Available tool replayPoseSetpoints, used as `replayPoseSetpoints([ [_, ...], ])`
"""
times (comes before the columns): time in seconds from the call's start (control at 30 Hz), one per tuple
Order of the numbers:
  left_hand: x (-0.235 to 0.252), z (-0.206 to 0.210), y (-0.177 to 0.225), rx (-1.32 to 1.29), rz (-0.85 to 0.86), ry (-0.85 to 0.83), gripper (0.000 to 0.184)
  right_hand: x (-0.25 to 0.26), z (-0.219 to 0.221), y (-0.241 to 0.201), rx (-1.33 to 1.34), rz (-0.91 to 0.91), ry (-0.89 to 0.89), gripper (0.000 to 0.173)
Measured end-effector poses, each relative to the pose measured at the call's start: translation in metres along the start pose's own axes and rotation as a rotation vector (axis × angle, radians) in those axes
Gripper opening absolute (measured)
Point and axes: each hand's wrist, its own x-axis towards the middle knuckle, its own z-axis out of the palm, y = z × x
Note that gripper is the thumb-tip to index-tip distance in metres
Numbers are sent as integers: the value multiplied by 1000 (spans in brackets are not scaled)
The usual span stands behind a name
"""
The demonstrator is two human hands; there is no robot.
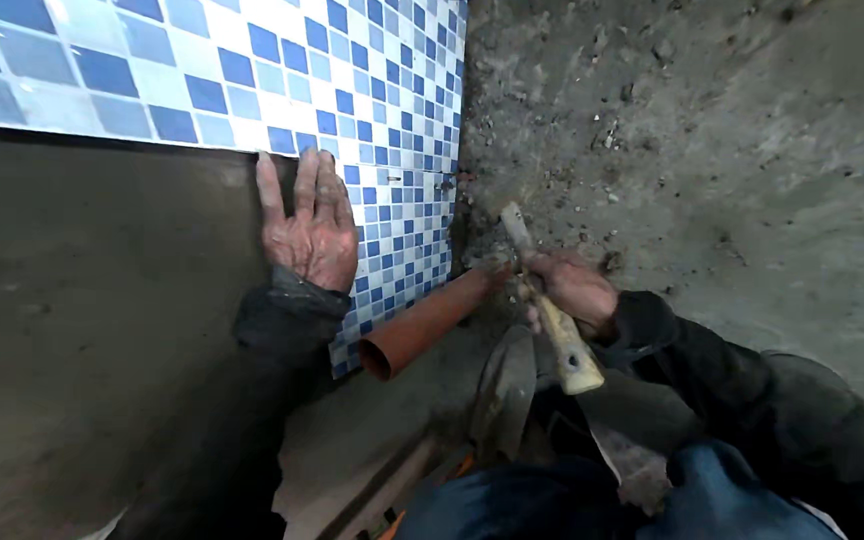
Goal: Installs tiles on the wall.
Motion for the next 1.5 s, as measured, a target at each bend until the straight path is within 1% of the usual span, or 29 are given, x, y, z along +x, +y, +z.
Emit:
replayPoseSetpoints([
  [0.07, -2, 4, 1, 5, -15, 6, 54, 3, 25, -12, 92, 86, -36, 44],
  [0.17, -4, 2, 3, 22, -16, 1, 54, 13, 58, -26, 105, 140, -91, 42],
  [0.23, -6, -5, 3, -3, 12, -27, 53, 19, 75, -31, 73, 142, -121, 42],
  [0.3, -6, 7, -4, -9, 21, 43, 54, 22, 87, -35, 13, 125, -142, 42],
  [0.37, -5, 12, -7, -16, 34, 64, 55, 26, 94, -37, -35, 110, -159, 41],
  [0.47, -5, 12, -7, -22, 40, 65, 53, 27, 96, -37, -18, 113, -152, 40],
  [0.53, -4, 11, -7, -25, 34, 70, 53, 23, 94, -38, -16, 120, -142, 42],
  [0.63, -2, 5, -4, -11, 23, 30, 54, 26, 87, -32, -25, 112, -120, 43],
  [0.67, 0, 1, 1, -18, 26, -2, 53, 29, 83, -29, -7, 110, -99, 44],
  [0.73, 12, -13, 16, -58, 67, -150, 54, 42, 75, -23, 18, 97, -32, 43],
  [0.8, 29, 6, 25, -95, 128, -167, 54, 54, 68, -20, 45, 82, 33, 43],
  [0.83, 38, 17, 31, -117, 155, -177, 51, 60, 65, -18, 65, 85, 59, 45],
  [0.87, 46, 24, 39, -123, 176, -218, 49, 66, 62, -17, 69, 91, 76, 44],
  [0.97, 69, 26, 61, -51, 230, -446, 49, 83, 57, -18, 29, 90, 90, 47],
  [1.03, 77, 53, 68, -71, 266, -362, 48, 90, 61, -18, 29, 85, 108, 46],
  [1.1, 83, 68, 73, -77, 303, -340, 45, 94, 65, -20, 9, 79, 126, 47],
  [1.2, 89, 76, 82, -61, 337, -363, 43, 100, 69, -26, -83, 71, 127, 46],
  [1.37, 94, 88, 87, -45, 371, -359, 42, 108, 70, -31, -21, 59, 103, 46],
  [1.5, 107, 96, 94, -67, 393, -387, 43, 100, 59, -24, -76, 29, 102, 47],
])
